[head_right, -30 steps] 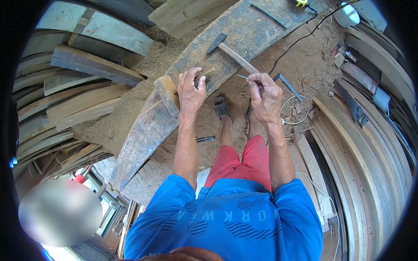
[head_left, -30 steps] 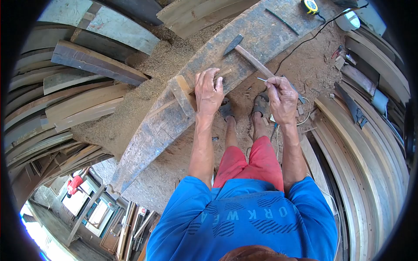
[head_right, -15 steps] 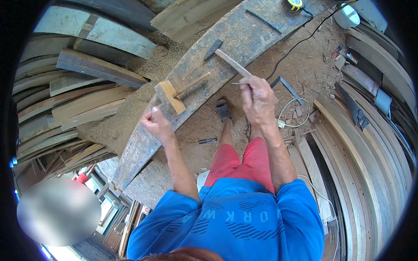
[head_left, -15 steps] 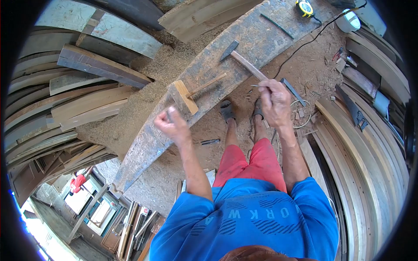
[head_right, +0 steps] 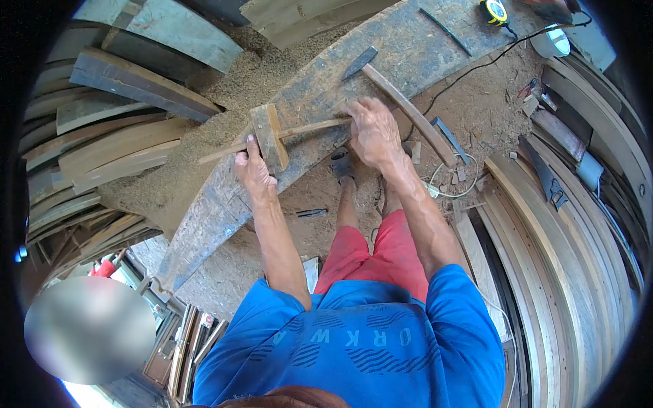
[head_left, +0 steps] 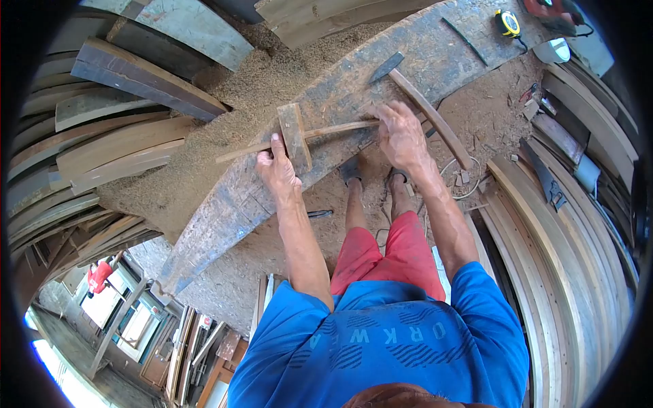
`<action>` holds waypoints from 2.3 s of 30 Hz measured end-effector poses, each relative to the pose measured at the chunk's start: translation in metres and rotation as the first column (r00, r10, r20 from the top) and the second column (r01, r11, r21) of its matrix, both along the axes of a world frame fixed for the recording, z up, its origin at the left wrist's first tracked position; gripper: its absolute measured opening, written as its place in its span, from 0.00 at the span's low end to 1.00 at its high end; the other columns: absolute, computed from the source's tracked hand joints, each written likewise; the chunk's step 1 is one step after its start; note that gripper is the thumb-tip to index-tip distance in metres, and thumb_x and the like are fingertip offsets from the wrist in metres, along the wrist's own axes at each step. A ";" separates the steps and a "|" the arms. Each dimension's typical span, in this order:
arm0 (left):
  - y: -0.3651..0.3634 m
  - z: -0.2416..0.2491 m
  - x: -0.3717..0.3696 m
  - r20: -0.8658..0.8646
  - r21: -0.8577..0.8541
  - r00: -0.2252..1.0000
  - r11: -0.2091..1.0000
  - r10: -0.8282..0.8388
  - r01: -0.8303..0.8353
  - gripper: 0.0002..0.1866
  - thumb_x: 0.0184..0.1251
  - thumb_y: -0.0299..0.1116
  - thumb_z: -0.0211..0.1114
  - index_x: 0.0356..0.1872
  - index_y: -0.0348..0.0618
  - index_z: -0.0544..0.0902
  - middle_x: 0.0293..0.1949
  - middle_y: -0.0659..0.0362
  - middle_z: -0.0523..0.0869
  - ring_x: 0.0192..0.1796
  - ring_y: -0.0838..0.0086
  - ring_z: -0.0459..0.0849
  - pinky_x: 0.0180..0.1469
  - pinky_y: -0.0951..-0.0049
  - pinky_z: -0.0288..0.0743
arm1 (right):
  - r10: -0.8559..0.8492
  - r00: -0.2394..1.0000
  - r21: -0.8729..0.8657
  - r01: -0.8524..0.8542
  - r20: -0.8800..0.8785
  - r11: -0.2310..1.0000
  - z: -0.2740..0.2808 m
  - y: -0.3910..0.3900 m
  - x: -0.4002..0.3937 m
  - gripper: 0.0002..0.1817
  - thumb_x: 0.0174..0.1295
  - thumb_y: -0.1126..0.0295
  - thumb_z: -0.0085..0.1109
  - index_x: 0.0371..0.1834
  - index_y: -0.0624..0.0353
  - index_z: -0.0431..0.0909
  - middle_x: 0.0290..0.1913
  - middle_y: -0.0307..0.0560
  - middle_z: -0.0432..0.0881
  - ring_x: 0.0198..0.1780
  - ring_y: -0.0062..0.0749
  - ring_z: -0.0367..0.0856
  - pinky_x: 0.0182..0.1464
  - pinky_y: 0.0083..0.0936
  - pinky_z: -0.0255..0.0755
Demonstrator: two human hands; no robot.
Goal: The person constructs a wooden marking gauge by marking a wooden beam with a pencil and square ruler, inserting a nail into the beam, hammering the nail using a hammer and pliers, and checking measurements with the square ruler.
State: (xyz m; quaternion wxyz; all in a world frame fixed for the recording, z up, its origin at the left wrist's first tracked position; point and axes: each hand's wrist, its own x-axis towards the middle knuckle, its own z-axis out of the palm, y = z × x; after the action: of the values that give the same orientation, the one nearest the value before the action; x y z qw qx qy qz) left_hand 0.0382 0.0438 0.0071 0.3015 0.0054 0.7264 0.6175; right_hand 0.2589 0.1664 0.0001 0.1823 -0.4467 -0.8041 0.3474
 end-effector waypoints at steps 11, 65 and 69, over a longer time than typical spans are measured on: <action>-0.047 0.067 0.002 0.218 0.268 0.971 0.963 -0.097 0.035 0.15 0.77 0.39 0.63 0.52 0.36 0.79 0.43 0.53 0.89 0.39 0.70 0.90 0.36 0.69 0.88 | -0.251 0.904 -0.476 0.062 -0.345 0.877 0.072 -0.033 0.020 0.13 0.62 0.77 0.67 0.50 0.64 0.84 0.40 0.45 0.82 0.42 0.28 0.81 0.45 0.25 0.75; -0.077 -0.002 -0.012 -0.014 0.075 1.000 0.997 0.001 0.000 0.13 0.79 0.34 0.61 0.51 0.32 0.80 0.46 0.54 0.87 0.45 0.74 0.86 0.48 0.73 0.84 | -0.086 0.995 0.178 0.077 0.044 0.981 -0.003 0.003 -0.006 0.14 0.61 0.76 0.62 0.51 0.57 0.82 0.45 0.53 0.81 0.47 0.53 0.77 0.51 0.43 0.73; -0.084 -0.015 -0.017 -0.061 -0.024 0.998 1.000 -0.018 0.016 0.12 0.79 0.32 0.61 0.50 0.32 0.81 0.44 0.56 0.86 0.44 0.76 0.84 0.48 0.74 0.81 | -0.104 0.995 0.193 0.104 -0.011 0.976 -0.003 0.004 -0.004 0.15 0.59 0.75 0.64 0.50 0.58 0.82 0.41 0.50 0.80 0.47 0.52 0.77 0.50 0.43 0.73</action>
State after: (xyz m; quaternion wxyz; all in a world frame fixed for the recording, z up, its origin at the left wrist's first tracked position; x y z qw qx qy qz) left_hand 0.0212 -0.0400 -0.0076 0.2843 0.0271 0.7424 0.6061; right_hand 0.2549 0.1702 -0.0033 0.2432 -0.4680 -0.8096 0.2577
